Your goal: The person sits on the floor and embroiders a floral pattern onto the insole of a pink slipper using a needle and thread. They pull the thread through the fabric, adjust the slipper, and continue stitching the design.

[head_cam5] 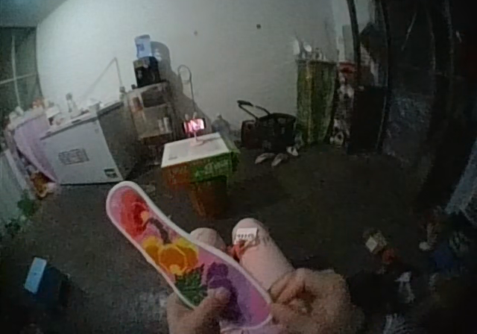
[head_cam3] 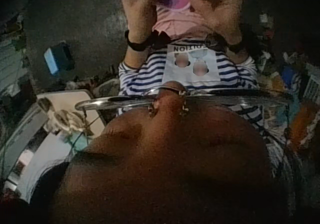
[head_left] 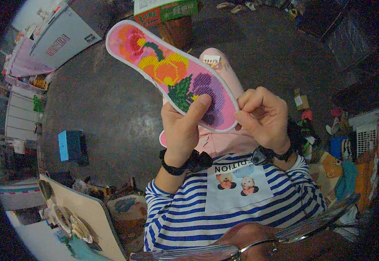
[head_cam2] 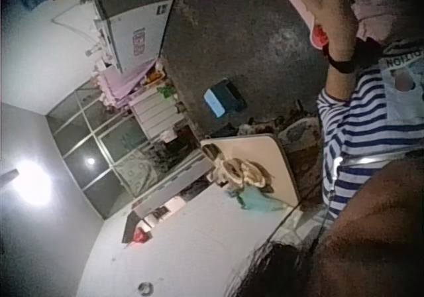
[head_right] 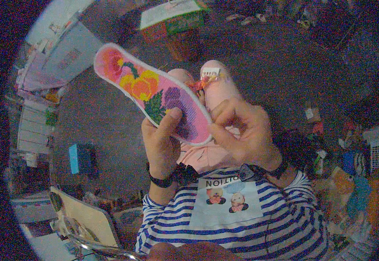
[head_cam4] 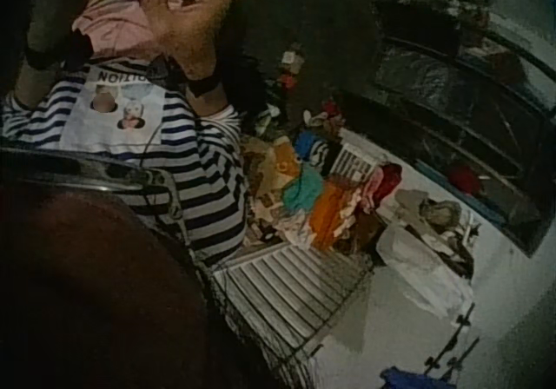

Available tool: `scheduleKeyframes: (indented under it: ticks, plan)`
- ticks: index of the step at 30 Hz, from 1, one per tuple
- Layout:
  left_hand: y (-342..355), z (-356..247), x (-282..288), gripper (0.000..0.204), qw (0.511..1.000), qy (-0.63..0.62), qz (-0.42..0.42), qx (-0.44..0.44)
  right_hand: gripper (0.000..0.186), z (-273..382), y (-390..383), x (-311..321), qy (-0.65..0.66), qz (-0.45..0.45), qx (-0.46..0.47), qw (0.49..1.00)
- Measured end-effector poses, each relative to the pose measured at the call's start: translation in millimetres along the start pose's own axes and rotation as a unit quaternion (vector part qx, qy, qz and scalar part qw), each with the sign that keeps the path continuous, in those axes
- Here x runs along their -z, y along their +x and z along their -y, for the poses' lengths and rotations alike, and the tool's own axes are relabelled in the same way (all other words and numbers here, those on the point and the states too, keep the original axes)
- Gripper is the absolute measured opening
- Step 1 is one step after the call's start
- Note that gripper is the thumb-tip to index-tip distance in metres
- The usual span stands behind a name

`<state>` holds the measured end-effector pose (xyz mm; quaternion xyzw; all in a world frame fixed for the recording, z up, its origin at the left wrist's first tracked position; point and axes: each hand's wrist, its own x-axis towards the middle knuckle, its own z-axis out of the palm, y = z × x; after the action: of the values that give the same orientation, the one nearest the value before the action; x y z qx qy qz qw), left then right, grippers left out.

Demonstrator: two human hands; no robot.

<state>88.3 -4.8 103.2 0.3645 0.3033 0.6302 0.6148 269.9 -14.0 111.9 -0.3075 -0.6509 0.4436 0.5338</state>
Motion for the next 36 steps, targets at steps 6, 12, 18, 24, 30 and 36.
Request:
scheduleKeyframes:
  ticks: [6, 12, 18, 24, 30, 36]
  plan:
    - [13.1, 35.7, -12.7, 0.031, 0.998, 0.054, -0.004, 0.019, 0.014, -29.6, -4.0, 29.8, -0.004, -0.003, -0.008, 1.0]
    - [29.8, 92.5, -26.5, 0.038, 0.998, 0.059, -0.024, 0.022, 0.014, -64.6, -11.2, 77.9, -0.093, 0.01, 0.027, 0.995]
    - [39.2, 121.3, -33.6, 0.037, 0.997, 0.074, -0.019, -0.004, 0.013, -75.2, -10.3, 104.5, -0.179, -0.027, 0.062, 0.982]
    - [37.7, 115.5, -36.2, 0.032, 0.991, 0.126, -0.023, -0.031, 0.018, -63.8, -6.0, 99.9, -0.285, -0.049, 0.102, 0.952]
    - [30.3, 101.3, -37.6, 0.035, 0.991, 0.128, -0.034, -0.023, 0.019, -55.7, -2.4, 92.6, -0.316, -0.044, 0.151, 0.936]
    - [34.1, 102.7, -25.1, 0.041, 0.99, -0.082, 0.073, 0.084, 0.012, -55.7, -2.3, 86.8, -0.244, -0.044, 0.122, 0.961]
